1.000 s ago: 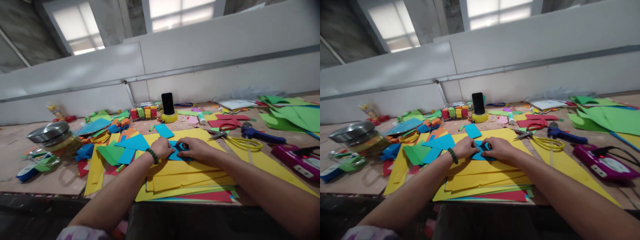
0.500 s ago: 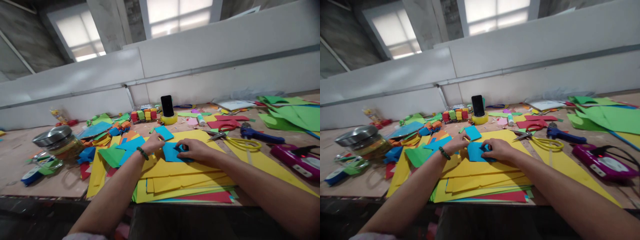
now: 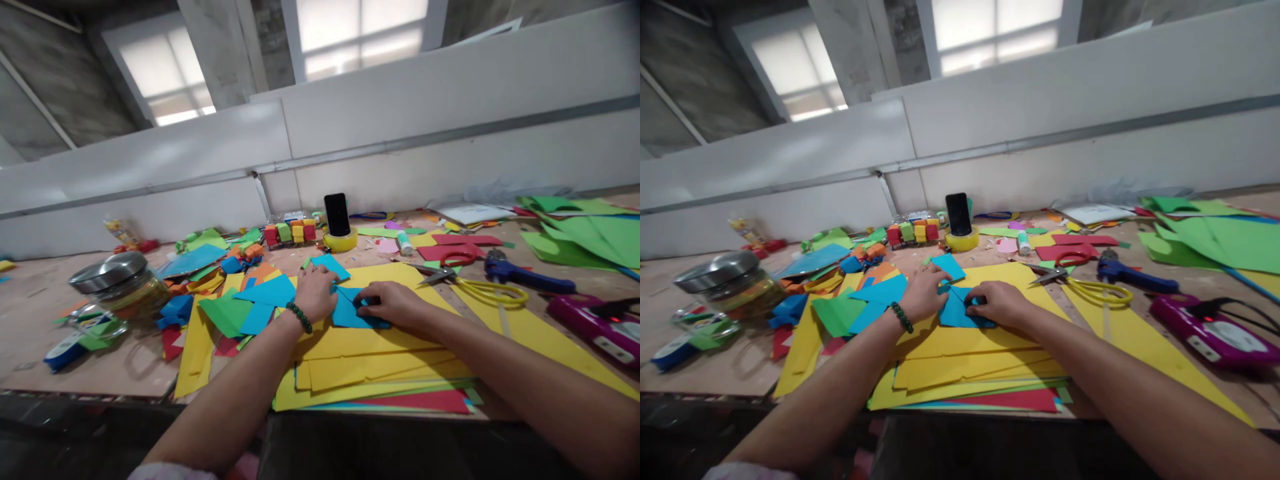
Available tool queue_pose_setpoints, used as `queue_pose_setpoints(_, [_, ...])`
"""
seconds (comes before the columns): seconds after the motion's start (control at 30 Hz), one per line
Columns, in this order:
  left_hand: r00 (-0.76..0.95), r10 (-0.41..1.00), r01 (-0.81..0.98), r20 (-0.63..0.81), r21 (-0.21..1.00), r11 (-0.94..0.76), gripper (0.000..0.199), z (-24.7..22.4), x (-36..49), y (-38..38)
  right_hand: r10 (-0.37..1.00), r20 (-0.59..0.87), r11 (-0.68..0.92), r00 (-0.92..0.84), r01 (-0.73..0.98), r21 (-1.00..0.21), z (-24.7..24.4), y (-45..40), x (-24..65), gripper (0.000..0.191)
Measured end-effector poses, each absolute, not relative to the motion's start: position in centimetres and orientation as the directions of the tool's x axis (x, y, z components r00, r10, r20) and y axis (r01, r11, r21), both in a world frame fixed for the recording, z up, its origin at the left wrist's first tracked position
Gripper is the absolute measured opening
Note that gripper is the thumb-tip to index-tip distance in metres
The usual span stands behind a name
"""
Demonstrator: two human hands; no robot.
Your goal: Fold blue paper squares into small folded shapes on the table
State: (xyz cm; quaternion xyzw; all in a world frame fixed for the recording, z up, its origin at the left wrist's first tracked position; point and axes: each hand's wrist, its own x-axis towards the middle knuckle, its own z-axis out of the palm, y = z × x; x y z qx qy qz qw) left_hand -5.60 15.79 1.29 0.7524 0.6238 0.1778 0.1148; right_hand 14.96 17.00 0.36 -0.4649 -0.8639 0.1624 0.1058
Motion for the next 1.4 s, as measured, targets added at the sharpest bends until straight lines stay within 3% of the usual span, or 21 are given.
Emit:
queue_pose_setpoints(0.17, [0.184,0.982,0.875,0.032,0.449,-0.179,0.065,-0.2,-5.7,16.7,0.780,0.130,0.606,-0.613,0.686,-0.402,0.4,17.5,14.7,0.030])
queue_pose_setpoints(0.27, [0.206,0.978,0.831,0.026,0.523,-0.189,0.057,-0.6,-6.1,17.3,0.763,0.209,0.627,-0.612,0.622,-0.469,0.3,18.5,14.8,0.024])
queue_pose_setpoints(0.4, [0.264,0.954,0.741,0.140,0.603,-0.294,0.054,0.5,-5.8,17.1,0.789,0.177,0.580,-0.588,0.619,-0.530,0.9,19.6,15.5,0.029])
queue_pose_setpoints(0.53, [0.254,0.908,0.563,0.332,0.713,-0.418,0.053,2.1,-5.2,16.2,0.811,0.120,0.462,-0.573,0.500,-0.732,2.2,19.8,16.4,0.051])
queue_pose_setpoints(0.63, [0.072,0.905,0.298,0.419,0.857,-0.420,0.058,2.7,-5.1,16.0,0.863,0.076,0.253,-0.500,0.297,-0.921,2.8,19.5,16.6,0.043])
queue_pose_setpoints(0.7, [-0.021,0.957,0.104,0.289,0.953,-0.285,0.058,2.8,-5.3,16.0,0.931,0.041,0.103,-0.364,0.151,-0.983,2.6,19.3,16.4,0.036])
queue_pose_setpoints(0.8, [0.100,0.994,-0.065,-0.036,0.997,0.043,0.050,2.5,-5.3,16.0,0.972,0.003,0.010,-0.235,0.029,-1.000,2.0,18.6,15.7,0.042])
queue_pose_setpoints(0.87, [0.210,0.968,-0.054,-0.136,0.987,0.151,0.047,2.2,-5.1,15.9,0.975,-0.016,-0.018,-0.221,-0.009,-1.000,1.6,18.0,15.1,0.046])
queue_pose_setpoints(0.97, [0.286,0.946,-0.022,-0.149,0.986,0.162,0.037,1.7,-4.7,15.7,0.961,-0.021,-0.008,-0.277,0.048,-0.999,1.6,17.2,14.6,0.048])
queue_pose_setpoints(1.17, [0.314,0.942,0.129,-0.116,0.988,0.079,0.015,1.4,-5.1,15.8,0.944,0.164,0.222,-0.287,0.182,-0.958,3.9,18.2,17.0,0.063])
queue_pose_setpoints(1.4, [0.415,0.897,0.351,-0.150,0.936,-0.006,0.008,2.3,-5.7,15.0,0.822,-0.092,0.150,-0.562,0.369,-0.917,4.6,18.2,18.8,0.061])
